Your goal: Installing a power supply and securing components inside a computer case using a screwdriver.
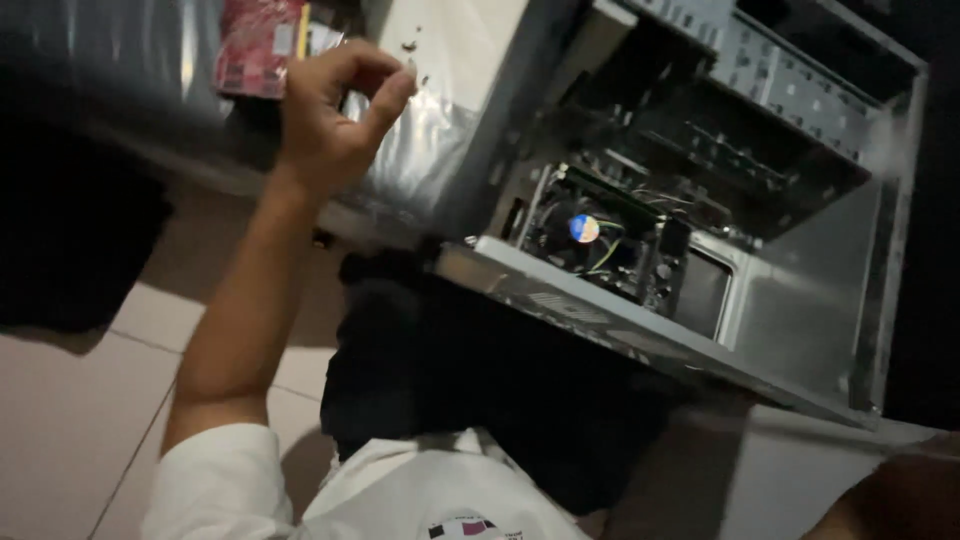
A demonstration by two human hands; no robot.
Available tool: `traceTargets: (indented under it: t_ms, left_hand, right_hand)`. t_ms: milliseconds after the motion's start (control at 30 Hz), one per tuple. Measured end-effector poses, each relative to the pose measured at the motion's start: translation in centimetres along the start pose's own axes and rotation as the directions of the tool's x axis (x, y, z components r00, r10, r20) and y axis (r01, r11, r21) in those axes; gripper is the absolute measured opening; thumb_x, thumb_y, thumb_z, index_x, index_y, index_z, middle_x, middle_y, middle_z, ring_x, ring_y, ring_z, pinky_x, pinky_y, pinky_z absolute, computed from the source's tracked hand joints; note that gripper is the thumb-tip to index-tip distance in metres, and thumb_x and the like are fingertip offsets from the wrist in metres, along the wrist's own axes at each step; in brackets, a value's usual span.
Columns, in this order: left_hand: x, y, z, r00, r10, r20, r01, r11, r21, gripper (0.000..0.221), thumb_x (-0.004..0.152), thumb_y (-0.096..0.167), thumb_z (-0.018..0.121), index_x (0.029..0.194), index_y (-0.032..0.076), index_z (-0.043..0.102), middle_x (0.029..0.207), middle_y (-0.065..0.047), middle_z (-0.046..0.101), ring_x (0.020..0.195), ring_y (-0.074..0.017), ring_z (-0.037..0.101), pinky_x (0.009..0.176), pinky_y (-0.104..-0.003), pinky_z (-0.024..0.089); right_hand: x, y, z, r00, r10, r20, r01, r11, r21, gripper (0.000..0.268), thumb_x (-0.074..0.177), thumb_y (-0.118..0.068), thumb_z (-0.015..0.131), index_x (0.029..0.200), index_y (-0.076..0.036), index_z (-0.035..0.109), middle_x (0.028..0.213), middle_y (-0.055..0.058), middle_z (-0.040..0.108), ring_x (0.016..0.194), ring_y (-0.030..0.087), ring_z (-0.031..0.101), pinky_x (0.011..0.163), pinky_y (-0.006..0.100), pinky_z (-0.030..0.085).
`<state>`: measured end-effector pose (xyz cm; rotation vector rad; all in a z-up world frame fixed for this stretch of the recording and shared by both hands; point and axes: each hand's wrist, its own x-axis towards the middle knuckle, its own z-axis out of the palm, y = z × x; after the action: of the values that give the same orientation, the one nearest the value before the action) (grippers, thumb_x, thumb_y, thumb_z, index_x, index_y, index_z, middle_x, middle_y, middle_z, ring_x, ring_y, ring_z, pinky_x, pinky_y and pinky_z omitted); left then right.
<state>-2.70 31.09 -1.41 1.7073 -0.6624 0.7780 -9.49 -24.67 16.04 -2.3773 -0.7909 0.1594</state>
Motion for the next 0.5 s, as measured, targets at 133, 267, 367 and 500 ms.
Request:
traceTargets:
  t_ms: [133, 267, 367, 500]
  left_hand:
    - [-4.3, -3.8, 1.2, 0.977, -0.195, -0.089, 0.201, 0.978, 0.062, 0.009, 0.1, 0.005, 0.072, 0.1, -0.004, 0.07, 0.084, -0.014, 0.07, 0.068, -0.019, 0.062, 0.064, -0.03, 0.054]
    - [-5.7, -5.2, 2.6, 0.972, -0.231, -0.041, 0.234, 0.949, 0.212, 0.017, 0.096, 0.008, 0.074, 0.106, -0.005, 0.067, 0.098, -0.015, 0.068, 0.081, -0.0233, 0.065, 0.072, -0.032, 0.055]
    - [-7.3, -7.3, 3.8, 0.987, -0.139, -0.077, 0.158, 0.9, 0.407, 0.027, 0.091, 0.007, 0.078, 0.112, -0.004, 0.064, 0.105, -0.017, 0.066, 0.095, -0.031, 0.063, 0.088, -0.04, 0.052]
    - [-8.0, -9.0, 4.2, 0.981, -0.189, -0.05, 0.187, 0.827, 0.53, 0.029, 0.095, 0.016, 0.08, 0.115, 0.001, 0.065, 0.106, -0.014, 0.068, 0.099, -0.0265, 0.062, 0.089, -0.037, 0.055]
  right_hand:
    - [6.8, -7.8, 8.8, 0.989, -0.124, 0.081, 0.122, 0.992, 0.027, 0.046, 0.073, -0.01, 0.076, 0.115, -0.008, 0.058, 0.103, 0.009, 0.069, 0.07, 0.018, 0.066, 0.063, 0.03, 0.055]
    - [11.4, -12.7, 15.8, 0.965, -0.222, 0.138, 0.215, 0.974, 0.067, 0.041, 0.068, -0.014, 0.082, 0.105, -0.007, 0.067, 0.094, 0.007, 0.074, 0.059, 0.013, 0.067, 0.052, 0.024, 0.056]
    - [13.7, -13.2, 19.1, 0.89, -0.369, 0.266, 0.328, 0.926, 0.189, 0.034, 0.075, -0.015, 0.078, 0.104, -0.004, 0.063, 0.084, 0.005, 0.072, 0.057, 0.022, 0.066, 0.055, 0.028, 0.055]
    - [14.0, -13.6, 18.9, 0.869, -0.414, 0.27, 0.345, 0.899, 0.27, 0.021, 0.083, -0.018, 0.07, 0.095, -0.005, 0.059, 0.087, 0.007, 0.072, 0.053, 0.018, 0.064, 0.05, 0.026, 0.054]
